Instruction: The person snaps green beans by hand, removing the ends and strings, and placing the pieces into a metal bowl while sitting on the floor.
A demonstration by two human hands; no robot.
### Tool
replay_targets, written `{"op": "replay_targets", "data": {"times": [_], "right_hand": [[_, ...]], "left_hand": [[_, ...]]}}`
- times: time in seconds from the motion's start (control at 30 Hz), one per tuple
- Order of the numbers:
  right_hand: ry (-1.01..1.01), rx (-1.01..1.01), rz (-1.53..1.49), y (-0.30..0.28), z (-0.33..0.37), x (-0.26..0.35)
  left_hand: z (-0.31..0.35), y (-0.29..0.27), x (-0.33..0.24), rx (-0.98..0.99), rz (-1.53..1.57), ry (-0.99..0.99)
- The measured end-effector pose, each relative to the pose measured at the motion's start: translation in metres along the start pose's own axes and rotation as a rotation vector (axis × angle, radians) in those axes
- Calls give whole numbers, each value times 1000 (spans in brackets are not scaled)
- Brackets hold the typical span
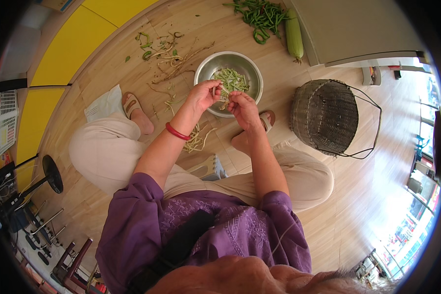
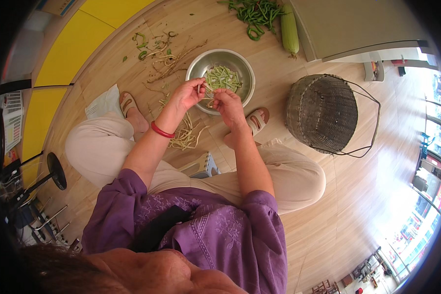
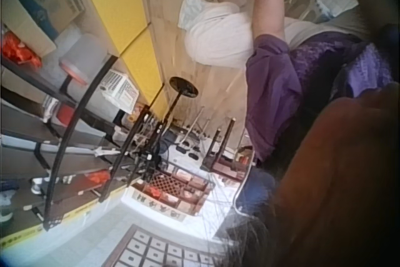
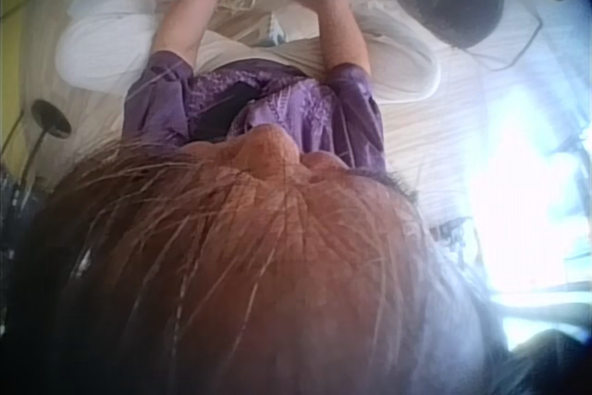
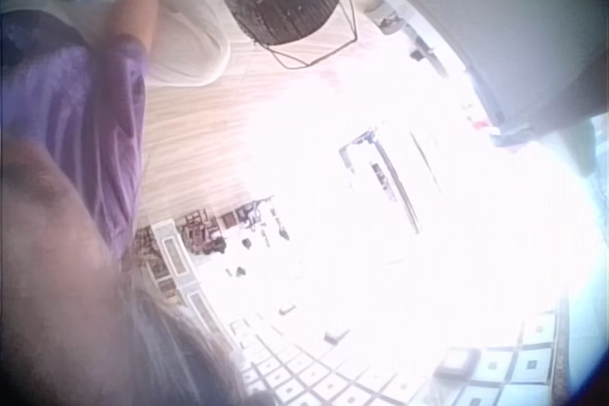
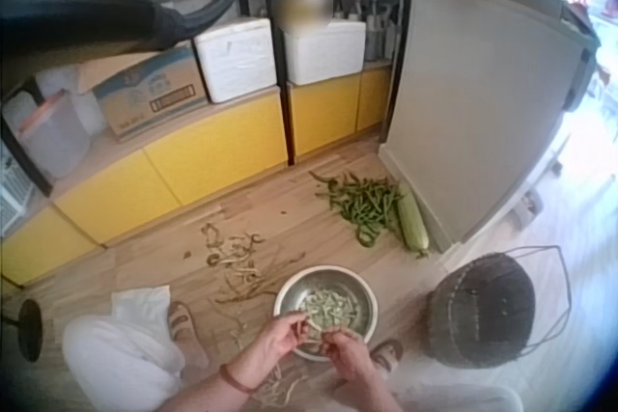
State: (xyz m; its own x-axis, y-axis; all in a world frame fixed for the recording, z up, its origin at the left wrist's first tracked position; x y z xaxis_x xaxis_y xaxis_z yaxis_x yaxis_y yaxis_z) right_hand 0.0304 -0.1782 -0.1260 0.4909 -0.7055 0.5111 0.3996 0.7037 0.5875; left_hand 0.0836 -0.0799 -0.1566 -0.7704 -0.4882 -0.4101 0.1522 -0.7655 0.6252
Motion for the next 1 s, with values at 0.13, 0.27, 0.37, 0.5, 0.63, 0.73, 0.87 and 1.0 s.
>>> {"op": "replay_targets", "data": {"times": [0.13,0.27,0.37,0.5,0.63,0.73,0.87,1.0], "right_hand": [[5,-9,3,1,0,-3],[21,-5,-17,-1,-1,-5],[18,-6,-78,-3,-1,-3],[-43,49,-150,2,-1,7],[-95,2,-87,3,2,16],[-146,-34,-16,-1,4,19],[-126,-62,-72,-4,2,14],[-82,-72,-129,-8,3,10]], "left_hand": [[3,1,0,13,-41,1],[2,4,0,36,-56,16],[10,18,0,68,21,26],[25,32,5,155,-84,-68],[34,35,-2,143,-564,123],[36,41,-2,252,-739,255],[29,22,0,121,-581,271],[34,20,-7,66,-310,225]]}}
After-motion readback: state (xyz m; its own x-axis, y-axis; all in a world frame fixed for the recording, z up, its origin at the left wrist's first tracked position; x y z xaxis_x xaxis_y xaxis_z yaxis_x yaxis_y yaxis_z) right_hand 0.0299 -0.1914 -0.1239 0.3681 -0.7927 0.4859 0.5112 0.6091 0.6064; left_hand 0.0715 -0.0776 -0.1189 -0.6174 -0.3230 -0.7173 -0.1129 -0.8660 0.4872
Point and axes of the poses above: each hand's wrist, its own z-axis away from the middle knuckle, its own y-axis out of the palm, x = y × z, the point moved 10 cm from there along -z, towards the middle knuckle, and after that the axes turned 6 degrees about y, right-handed, at the moved point
